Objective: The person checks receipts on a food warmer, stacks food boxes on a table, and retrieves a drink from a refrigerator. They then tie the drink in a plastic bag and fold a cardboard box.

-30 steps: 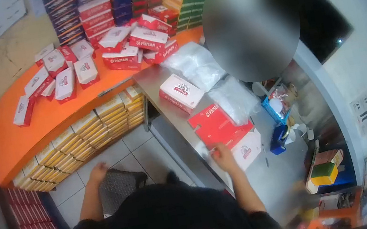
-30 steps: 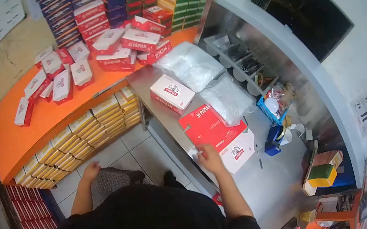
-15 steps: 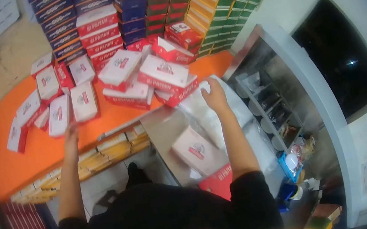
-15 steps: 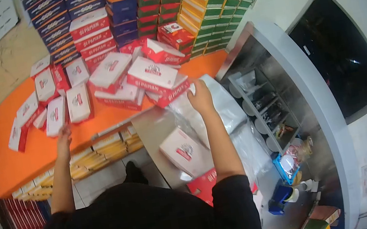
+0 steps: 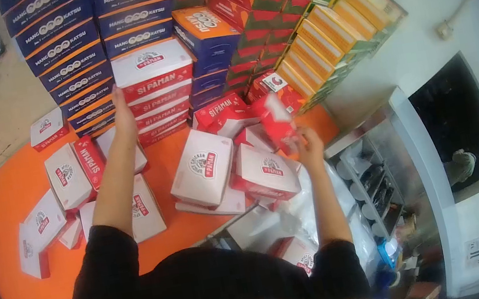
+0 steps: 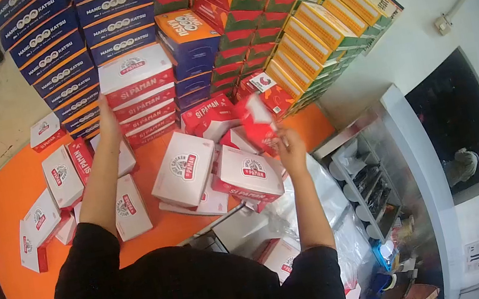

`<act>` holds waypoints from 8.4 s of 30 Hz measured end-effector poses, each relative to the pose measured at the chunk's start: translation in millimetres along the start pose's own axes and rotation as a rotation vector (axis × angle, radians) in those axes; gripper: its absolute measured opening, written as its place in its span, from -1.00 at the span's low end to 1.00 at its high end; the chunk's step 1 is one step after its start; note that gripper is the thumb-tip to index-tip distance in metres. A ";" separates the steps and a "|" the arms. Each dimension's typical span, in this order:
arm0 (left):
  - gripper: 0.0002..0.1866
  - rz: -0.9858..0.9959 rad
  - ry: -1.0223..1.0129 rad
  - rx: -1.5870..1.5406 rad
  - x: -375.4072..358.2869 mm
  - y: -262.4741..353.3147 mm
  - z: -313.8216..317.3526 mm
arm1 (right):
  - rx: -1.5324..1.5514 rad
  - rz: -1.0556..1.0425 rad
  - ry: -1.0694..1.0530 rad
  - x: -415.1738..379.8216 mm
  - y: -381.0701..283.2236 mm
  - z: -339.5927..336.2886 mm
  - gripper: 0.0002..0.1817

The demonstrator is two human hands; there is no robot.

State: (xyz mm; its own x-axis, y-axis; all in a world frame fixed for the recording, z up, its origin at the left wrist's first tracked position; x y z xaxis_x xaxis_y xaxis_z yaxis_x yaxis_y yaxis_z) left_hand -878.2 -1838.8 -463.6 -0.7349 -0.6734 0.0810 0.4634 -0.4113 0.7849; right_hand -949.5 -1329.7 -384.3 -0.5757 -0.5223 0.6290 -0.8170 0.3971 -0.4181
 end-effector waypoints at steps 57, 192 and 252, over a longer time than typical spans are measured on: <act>0.00 0.863 0.027 1.227 -56.3 101.3 68.3 | 0.124 0.032 -0.071 41.5 -136.5 -30.6 -0.86; 0.10 0.484 -0.313 0.749 -206.9 128.0 184.1 | 0.654 -0.324 0.015 108.8 -259.3 44.1 0.16; -0.39 0.504 -0.260 0.276 0.2 241.5 146.1 | -0.397 -0.227 -0.787 -16.8 -77.8 225.2 -0.05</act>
State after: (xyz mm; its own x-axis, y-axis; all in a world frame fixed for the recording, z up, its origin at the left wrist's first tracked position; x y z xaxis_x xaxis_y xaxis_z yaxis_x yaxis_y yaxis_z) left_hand -838.7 -1848.4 -184.2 -0.5718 -0.5578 0.6016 0.6646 0.1149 0.7383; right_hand -883.3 -1521.8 -510.0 -0.3769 -0.9260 -0.0214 -0.9263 0.3768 0.0094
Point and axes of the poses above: each hand's wrist, its own x-axis towards the middle knuckle, its own z-axis out of the palm, y = z × x, the point moved 7 cm from there along x, towards the middle knuckle, and after that the axes turned 9 degrees about -z, right-handed, at the moved point
